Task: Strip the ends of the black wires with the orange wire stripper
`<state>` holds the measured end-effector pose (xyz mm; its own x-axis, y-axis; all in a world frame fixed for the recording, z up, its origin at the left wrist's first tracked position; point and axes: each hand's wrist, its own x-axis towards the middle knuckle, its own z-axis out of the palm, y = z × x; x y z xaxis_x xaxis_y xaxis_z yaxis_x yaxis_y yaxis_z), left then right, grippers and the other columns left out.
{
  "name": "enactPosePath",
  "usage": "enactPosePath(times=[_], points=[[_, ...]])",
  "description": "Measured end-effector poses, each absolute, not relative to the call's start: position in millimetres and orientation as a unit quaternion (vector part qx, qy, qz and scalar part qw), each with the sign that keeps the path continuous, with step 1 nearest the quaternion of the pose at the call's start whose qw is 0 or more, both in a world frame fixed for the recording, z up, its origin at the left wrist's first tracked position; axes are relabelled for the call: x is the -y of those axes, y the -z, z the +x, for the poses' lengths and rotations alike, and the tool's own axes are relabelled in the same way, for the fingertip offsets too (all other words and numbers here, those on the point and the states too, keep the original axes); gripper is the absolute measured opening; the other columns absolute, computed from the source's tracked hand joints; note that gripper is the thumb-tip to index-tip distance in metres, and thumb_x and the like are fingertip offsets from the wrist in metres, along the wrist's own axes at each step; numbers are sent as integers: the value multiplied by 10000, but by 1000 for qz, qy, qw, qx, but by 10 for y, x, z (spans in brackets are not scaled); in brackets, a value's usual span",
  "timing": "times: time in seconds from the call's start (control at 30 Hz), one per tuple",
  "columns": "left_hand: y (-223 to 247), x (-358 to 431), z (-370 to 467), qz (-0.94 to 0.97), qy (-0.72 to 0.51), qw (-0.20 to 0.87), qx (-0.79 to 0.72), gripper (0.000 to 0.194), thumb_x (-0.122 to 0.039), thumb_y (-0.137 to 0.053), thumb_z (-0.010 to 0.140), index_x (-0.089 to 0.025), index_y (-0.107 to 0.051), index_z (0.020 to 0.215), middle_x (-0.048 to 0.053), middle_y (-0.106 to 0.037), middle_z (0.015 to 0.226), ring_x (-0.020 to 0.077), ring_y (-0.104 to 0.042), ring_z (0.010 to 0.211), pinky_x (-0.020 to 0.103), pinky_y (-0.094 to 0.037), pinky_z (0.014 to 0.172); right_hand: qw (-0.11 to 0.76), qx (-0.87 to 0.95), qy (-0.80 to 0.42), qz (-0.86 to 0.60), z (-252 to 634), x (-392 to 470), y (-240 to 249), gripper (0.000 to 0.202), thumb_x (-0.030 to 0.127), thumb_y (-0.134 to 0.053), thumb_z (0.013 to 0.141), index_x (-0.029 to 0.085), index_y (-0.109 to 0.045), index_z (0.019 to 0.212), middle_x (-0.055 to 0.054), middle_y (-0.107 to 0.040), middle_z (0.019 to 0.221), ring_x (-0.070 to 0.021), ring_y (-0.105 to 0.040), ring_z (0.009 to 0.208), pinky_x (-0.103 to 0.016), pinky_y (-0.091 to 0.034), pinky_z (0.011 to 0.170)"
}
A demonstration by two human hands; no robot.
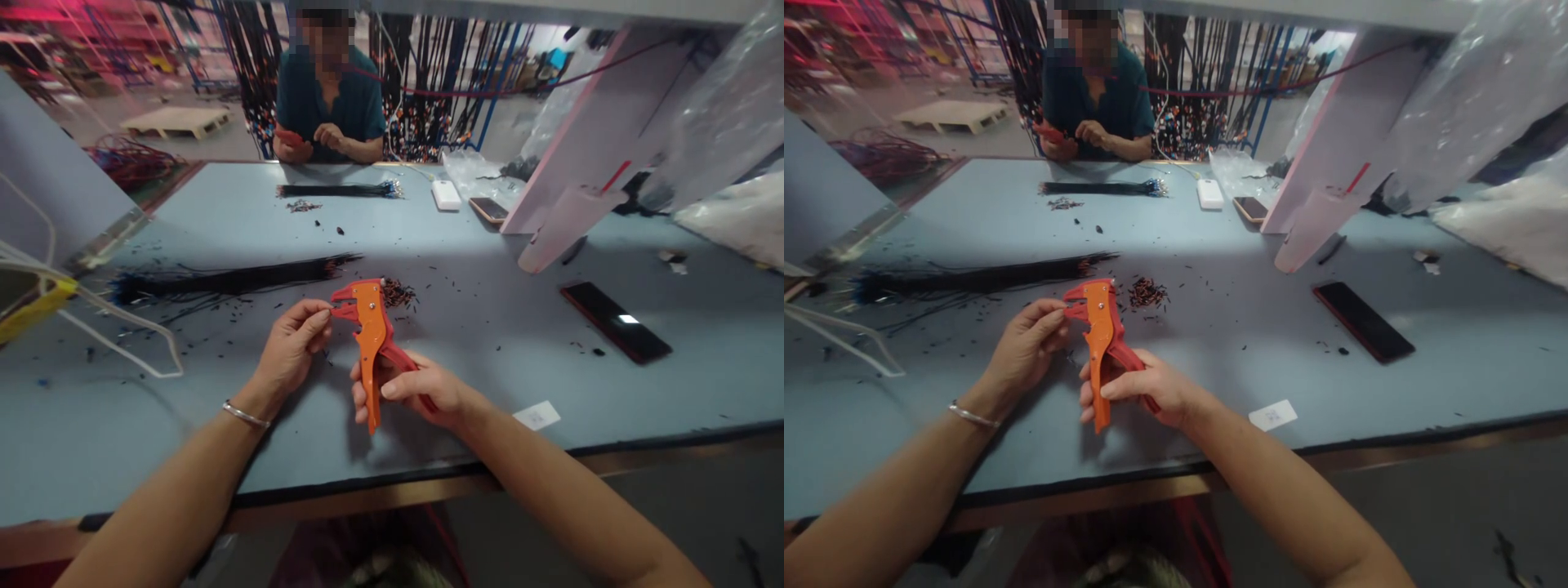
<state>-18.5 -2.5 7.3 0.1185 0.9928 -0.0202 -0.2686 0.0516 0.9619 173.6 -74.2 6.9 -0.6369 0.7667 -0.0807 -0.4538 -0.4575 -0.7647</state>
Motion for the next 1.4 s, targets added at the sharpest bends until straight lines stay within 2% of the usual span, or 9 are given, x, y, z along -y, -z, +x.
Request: enactPosePath(times=[0.17,0.27,0.47,0.57,0.67,0.8,1.13,1.4], points=[[-43,19,-194,467,-534,572,-412,162,-285,-774,681,-179,-675,751,-47,-492,561,72,-391,496,176,-283,455,363,380,-823,-215,1741,720,-32,292,208,-680,694,128,-613,967,-54,-676,837,-193,-688,710,-342,-542,696],[-40,38,-212,505,-538,516,-435,136,-291,-746,718,-177,-676,741,-42,-508,587,80,-379,512,192,-289,475,359,390,-819,-217,1741,711,-17,292,200,-686,698,125,-607,968,-59,-671,849,-189,-686,708,-342,-544,690],[-28,65,-263,603,-517,396,-460,142,-318,-697,785,-177,-685,774,-12,-608,673,121,-498,617,215,-389,593,341,405,-820,-216,1726,713,-24,271,201,-682,709,126,-609,959,-49,-672,824,-176,-678,685,-309,-541,652],[-24,61,-264,605,-517,403,-452,190,-358,-705,775,-171,-674,770,-1,-628,707,133,-519,642,227,-407,613,336,407,-827,-193,1743,717,-27,287,219,-691,711,125,-611,970,-57,-672,837,-178,-676,689,-313,-542,654],[-24,50,-247,554,-542,443,-452,180,-346,-719,748,-177,-658,759,-29,-558,635,105,-435,554,215,-342,525,347,413,-823,-176,1792,706,-37,308,236,-691,721,124,-620,998,-71,-676,870,-197,-685,745,-340,-546,708],[-7,30,-232,531,-558,470,-431,142,-315,-720,730,-188,-670,768,-51,-473,568,92,-354,506,215,-281,475,405,393,-806,-178,1845,676,-41,356,235,-684,713,124,-625,1047,-78,-684,898,-225,-697,789,-366,-551,738],[-57,51,-271,623,-524,314,-488,144,-331,-676,788,-187,-682,782,-24,-595,693,112,-459,604,229,-380,590,357,401,-822,-192,1783,706,-24,272,192,-666,726,127,-610,985,-66,-672,873,-180,-686,737,-319,-545,699],[45,24,-341,632,-513,363,-454,143,-328,-610,821,-197,-664,803,-10,-589,704,139,-471,614,252,-387,589,343,435,-803,-218,1796,674,-7,314,226,-727,704,126,-609,978,-55,-671,855,-176,-674,726,-316,-539,685]])
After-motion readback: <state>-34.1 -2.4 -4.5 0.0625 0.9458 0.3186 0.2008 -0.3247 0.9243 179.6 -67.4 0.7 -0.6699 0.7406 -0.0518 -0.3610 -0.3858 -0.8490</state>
